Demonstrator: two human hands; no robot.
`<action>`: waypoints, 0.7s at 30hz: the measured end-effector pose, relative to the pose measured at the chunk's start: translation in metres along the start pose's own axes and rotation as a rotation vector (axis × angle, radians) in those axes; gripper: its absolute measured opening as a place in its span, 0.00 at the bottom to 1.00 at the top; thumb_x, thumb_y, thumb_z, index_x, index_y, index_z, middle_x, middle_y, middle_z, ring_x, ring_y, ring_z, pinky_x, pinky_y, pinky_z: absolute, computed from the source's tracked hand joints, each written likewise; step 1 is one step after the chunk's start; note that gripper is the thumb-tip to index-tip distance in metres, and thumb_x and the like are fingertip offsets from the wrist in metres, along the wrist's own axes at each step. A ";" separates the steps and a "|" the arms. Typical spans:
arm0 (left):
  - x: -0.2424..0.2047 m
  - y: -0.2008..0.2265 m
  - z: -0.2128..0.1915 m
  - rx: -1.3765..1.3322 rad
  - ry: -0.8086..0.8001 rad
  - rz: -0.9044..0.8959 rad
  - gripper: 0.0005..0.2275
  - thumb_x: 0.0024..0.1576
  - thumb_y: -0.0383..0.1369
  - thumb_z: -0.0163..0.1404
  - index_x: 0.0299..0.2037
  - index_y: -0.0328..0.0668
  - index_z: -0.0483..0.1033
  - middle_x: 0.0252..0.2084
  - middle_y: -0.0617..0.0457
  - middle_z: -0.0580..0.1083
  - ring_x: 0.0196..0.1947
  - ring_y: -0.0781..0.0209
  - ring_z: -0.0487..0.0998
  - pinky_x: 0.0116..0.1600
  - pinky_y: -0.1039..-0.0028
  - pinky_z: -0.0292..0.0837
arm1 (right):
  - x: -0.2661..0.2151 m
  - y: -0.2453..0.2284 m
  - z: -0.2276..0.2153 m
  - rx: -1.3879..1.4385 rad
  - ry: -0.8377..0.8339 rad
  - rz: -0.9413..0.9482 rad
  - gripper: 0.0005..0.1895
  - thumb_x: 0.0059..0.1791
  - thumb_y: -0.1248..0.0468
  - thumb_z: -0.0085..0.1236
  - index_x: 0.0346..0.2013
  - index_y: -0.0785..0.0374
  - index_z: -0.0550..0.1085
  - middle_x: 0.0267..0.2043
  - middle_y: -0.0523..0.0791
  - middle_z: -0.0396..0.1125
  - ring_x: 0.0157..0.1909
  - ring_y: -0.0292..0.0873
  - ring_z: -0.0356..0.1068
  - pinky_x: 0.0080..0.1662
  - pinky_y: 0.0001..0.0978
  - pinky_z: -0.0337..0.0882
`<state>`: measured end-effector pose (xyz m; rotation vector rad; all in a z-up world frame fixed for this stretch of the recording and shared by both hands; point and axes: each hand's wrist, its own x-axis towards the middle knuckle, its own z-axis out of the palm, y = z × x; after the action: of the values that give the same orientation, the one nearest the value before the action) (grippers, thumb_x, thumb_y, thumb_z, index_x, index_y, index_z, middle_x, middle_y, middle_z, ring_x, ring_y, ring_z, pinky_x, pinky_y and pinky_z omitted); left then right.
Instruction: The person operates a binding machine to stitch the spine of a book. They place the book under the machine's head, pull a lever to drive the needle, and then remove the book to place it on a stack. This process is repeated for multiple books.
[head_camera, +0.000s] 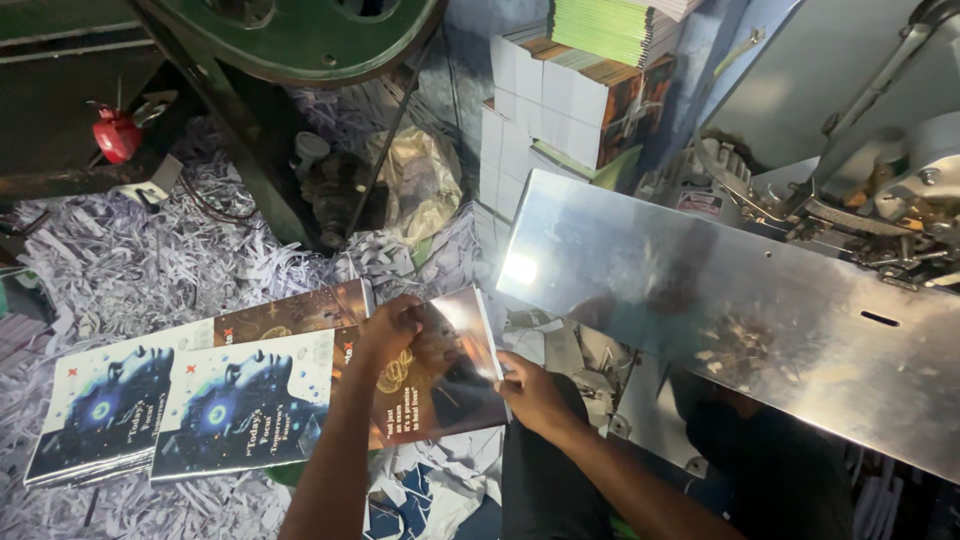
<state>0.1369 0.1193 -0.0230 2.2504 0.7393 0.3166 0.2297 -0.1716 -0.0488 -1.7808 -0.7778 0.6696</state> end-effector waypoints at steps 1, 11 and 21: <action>0.000 0.001 -0.001 -0.071 -0.004 0.028 0.17 0.51 0.30 0.59 0.52 0.49 0.78 0.44 0.45 0.81 0.44 0.49 0.84 0.51 0.62 0.77 | -0.001 0.001 0.000 -0.015 0.002 0.030 0.30 0.48 0.65 0.58 0.66 0.63 0.66 0.45 0.53 0.78 0.44 0.44 0.78 0.48 0.33 0.74; -0.009 -0.006 -0.004 -0.381 0.073 0.102 0.14 0.50 0.20 0.57 0.46 0.42 0.75 0.38 0.52 0.77 0.38 0.64 0.79 0.42 0.73 0.75 | -0.005 -0.004 -0.005 0.077 -0.021 0.007 0.31 0.48 0.63 0.59 0.66 0.63 0.64 0.40 0.50 0.76 0.42 0.39 0.76 0.46 0.32 0.73; -0.021 0.002 -0.036 -0.504 0.023 0.053 0.15 0.52 0.18 0.57 0.47 0.39 0.73 0.40 0.50 0.79 0.38 0.61 0.79 0.42 0.73 0.76 | -0.028 -0.023 0.002 0.698 -0.438 0.476 0.21 0.53 0.55 0.54 0.56 0.65 0.67 0.36 0.52 0.75 0.28 0.45 0.76 0.29 0.36 0.77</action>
<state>0.1051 0.1261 0.0031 1.7919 0.5379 0.4954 0.2057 -0.1857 -0.0253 -1.1732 -0.3123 1.4779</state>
